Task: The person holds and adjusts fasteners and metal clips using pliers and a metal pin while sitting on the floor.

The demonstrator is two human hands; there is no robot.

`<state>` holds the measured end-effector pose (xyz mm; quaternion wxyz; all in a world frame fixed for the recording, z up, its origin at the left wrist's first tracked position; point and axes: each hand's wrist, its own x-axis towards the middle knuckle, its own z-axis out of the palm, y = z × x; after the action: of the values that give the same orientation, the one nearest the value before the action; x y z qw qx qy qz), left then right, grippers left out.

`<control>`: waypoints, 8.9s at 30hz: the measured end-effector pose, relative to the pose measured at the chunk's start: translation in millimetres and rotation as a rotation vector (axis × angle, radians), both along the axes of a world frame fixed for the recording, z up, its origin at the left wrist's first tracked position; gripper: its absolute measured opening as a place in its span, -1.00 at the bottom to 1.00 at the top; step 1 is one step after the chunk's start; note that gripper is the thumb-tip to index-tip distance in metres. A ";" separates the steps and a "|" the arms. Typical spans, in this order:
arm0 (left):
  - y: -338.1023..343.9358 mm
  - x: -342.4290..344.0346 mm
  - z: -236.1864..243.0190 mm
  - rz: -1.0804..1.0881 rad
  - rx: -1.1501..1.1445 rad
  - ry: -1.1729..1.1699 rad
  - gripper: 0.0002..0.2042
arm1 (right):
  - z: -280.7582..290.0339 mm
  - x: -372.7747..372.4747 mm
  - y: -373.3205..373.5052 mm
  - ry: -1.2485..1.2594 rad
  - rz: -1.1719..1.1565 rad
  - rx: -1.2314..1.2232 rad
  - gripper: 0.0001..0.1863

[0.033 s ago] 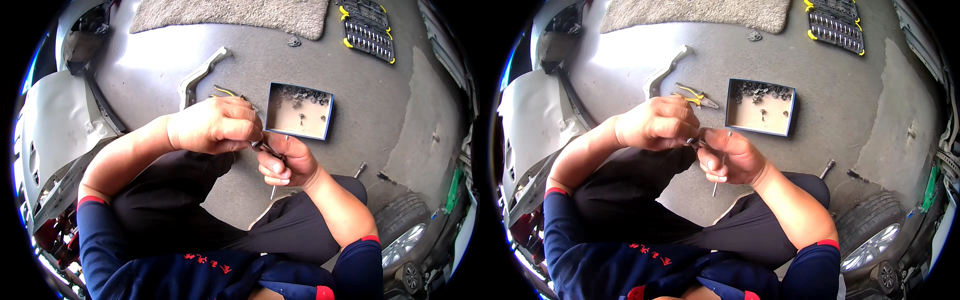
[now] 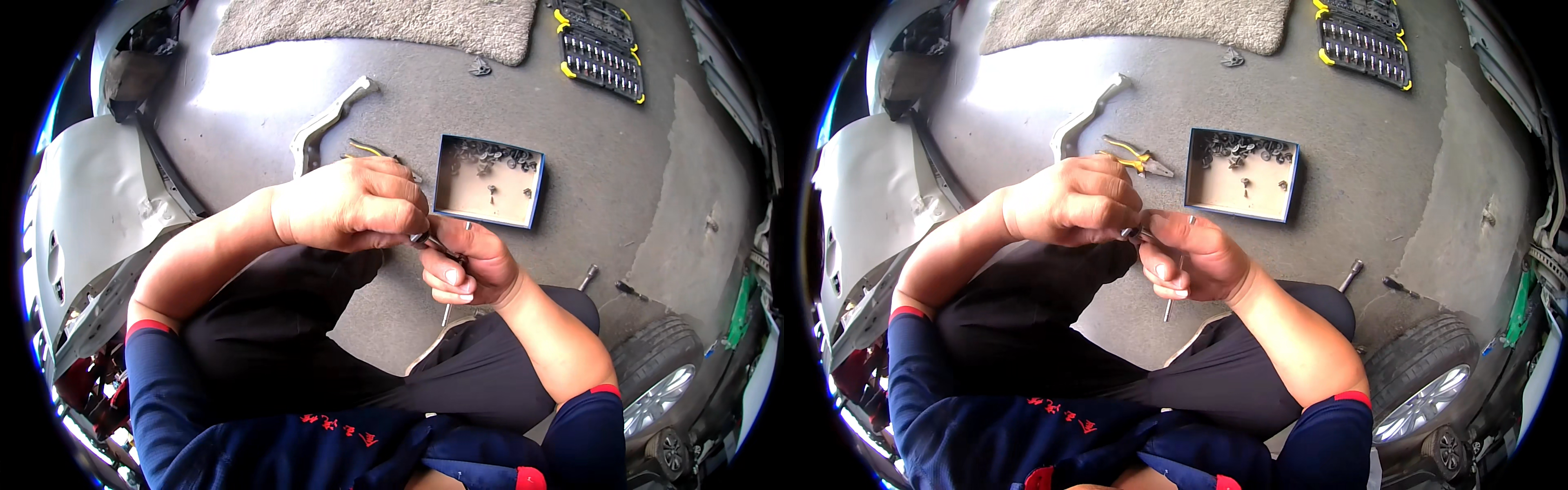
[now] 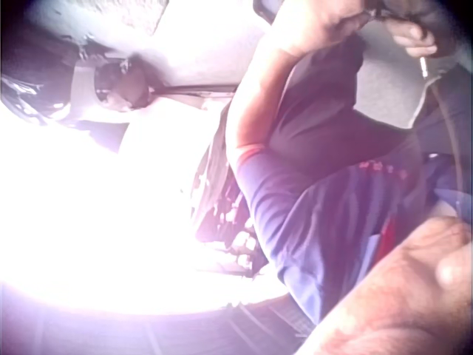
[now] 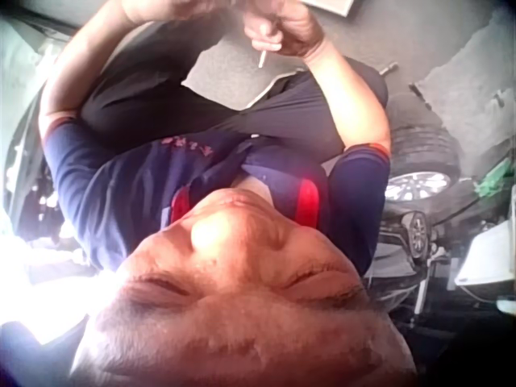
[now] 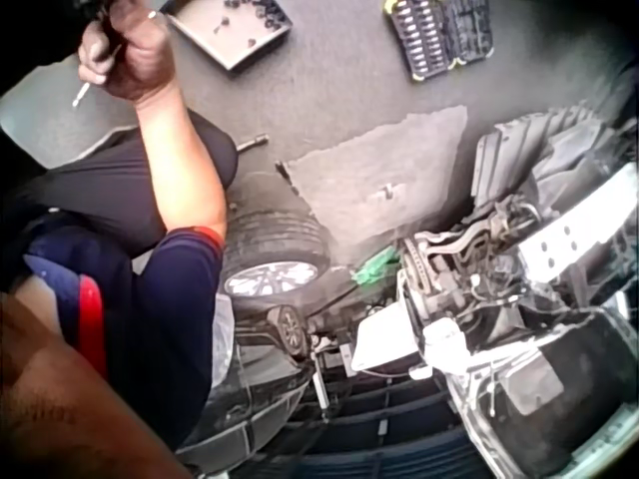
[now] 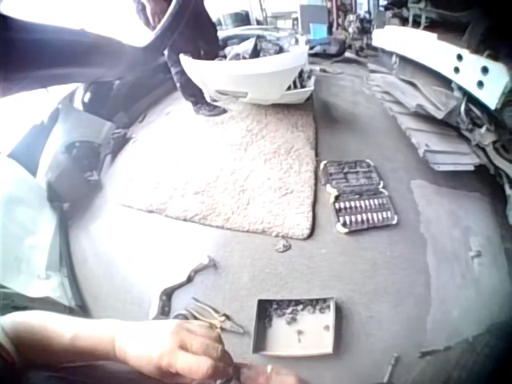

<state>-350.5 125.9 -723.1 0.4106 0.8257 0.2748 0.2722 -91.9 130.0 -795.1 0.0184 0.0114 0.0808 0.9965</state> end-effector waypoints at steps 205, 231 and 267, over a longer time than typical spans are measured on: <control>1.6 24.2 -26.8 -0.102 0.163 0.249 -0.82 | 16.0 27.4 3.7 -0.582 -0.083 0.829 -0.75; -11.3 21.7 -32.5 -0.083 -0.205 0.166 -0.75 | 1.7 20.2 -5.4 -0.390 0.147 0.137 -0.88; 4.4 -45.5 -170.7 0.121 -0.623 1.217 -0.77 | -36.1 30.8 17.1 -0.745 -0.157 0.387 -0.86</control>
<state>-396.0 130.3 -893.8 0.3856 0.6582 0.5676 -0.3096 -61.1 147.1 -831.2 0.1194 -0.3400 -0.1207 0.9250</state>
